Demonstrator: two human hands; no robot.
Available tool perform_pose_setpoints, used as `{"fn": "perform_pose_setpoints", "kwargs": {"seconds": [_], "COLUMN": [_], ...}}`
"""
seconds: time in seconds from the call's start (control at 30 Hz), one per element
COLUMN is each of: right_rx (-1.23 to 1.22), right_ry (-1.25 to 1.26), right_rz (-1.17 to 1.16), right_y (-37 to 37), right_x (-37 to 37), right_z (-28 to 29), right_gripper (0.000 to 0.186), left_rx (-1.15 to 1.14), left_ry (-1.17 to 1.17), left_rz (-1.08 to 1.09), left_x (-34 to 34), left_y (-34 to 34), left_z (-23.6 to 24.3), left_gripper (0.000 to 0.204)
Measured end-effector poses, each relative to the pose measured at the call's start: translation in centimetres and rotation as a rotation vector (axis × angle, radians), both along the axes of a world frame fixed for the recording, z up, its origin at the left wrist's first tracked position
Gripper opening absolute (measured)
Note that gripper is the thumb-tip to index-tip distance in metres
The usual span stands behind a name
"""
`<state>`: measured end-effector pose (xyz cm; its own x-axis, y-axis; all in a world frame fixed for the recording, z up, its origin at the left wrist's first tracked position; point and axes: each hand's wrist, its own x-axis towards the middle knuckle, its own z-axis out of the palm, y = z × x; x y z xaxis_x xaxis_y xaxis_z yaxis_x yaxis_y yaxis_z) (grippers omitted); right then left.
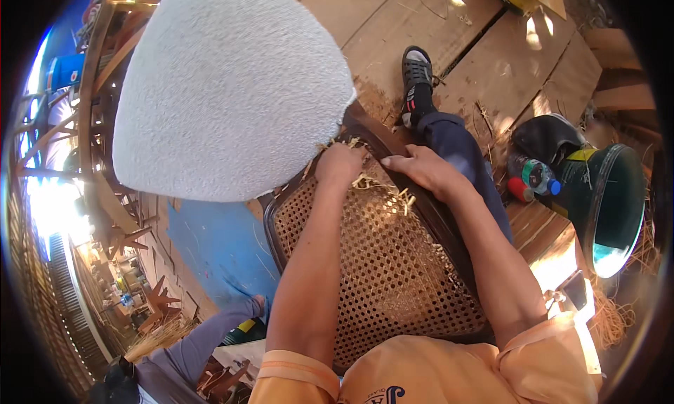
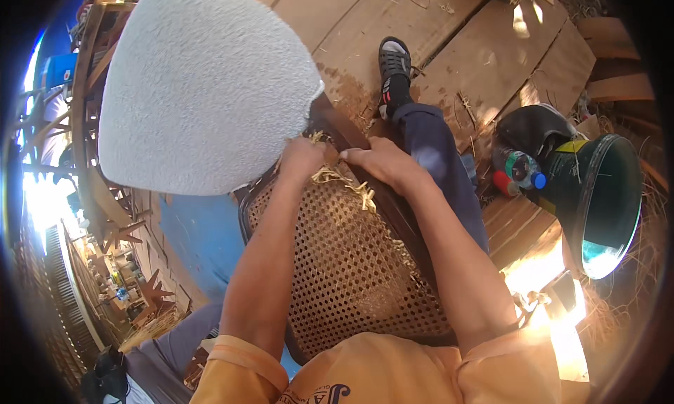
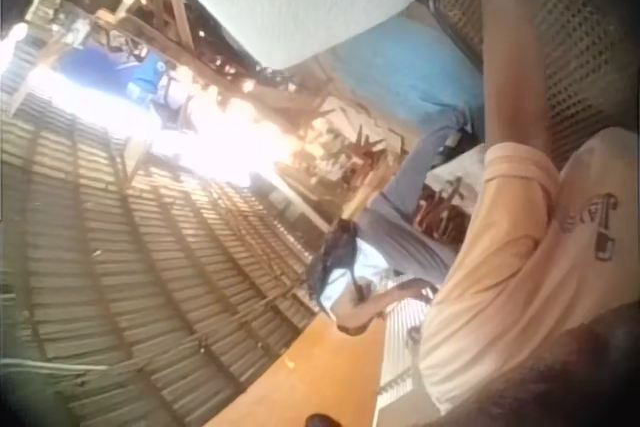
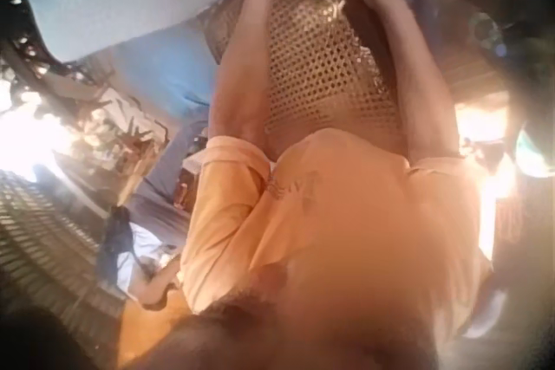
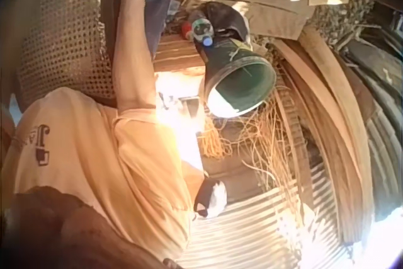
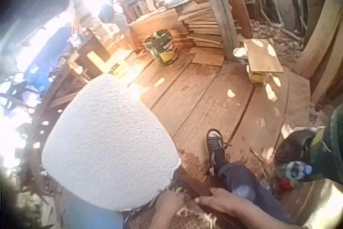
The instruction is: Trimming and securing woven cane webbing onto a wooden chair seat using a knife and pliers.
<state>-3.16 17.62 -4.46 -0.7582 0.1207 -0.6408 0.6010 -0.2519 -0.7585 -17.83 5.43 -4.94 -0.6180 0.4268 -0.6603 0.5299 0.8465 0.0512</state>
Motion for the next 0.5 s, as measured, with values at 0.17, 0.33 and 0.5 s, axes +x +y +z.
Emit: {"fn": "perform_pose_setpoints", "kwargs": {"seconds": [0.17,0.33,0.5], "right_rx": [-0.087,-0.298,-0.270], "right_ry": [-0.081,-0.015,0.003], "right_rz": [-0.246,-0.500,-0.542], "right_y": [0.3,0.3,-2.5], "right_x": [3.5,5.5,4.2], "right_z": [1.6,2.2,0.5], "right_gripper": [0.052,0.041,0.042], "left_rx": [0.111,0.171,0.205], "left_ry": [0.014,0.004,0.004], "left_rz": [0.338,0.278,0.042], "left_x": [4.1,4.8,2.3], "left_y": [3.6,4.7,2.5], "left_z": [3.9,3.0,-0.1], "left_gripper": [0.034,0.036,0.035]}}
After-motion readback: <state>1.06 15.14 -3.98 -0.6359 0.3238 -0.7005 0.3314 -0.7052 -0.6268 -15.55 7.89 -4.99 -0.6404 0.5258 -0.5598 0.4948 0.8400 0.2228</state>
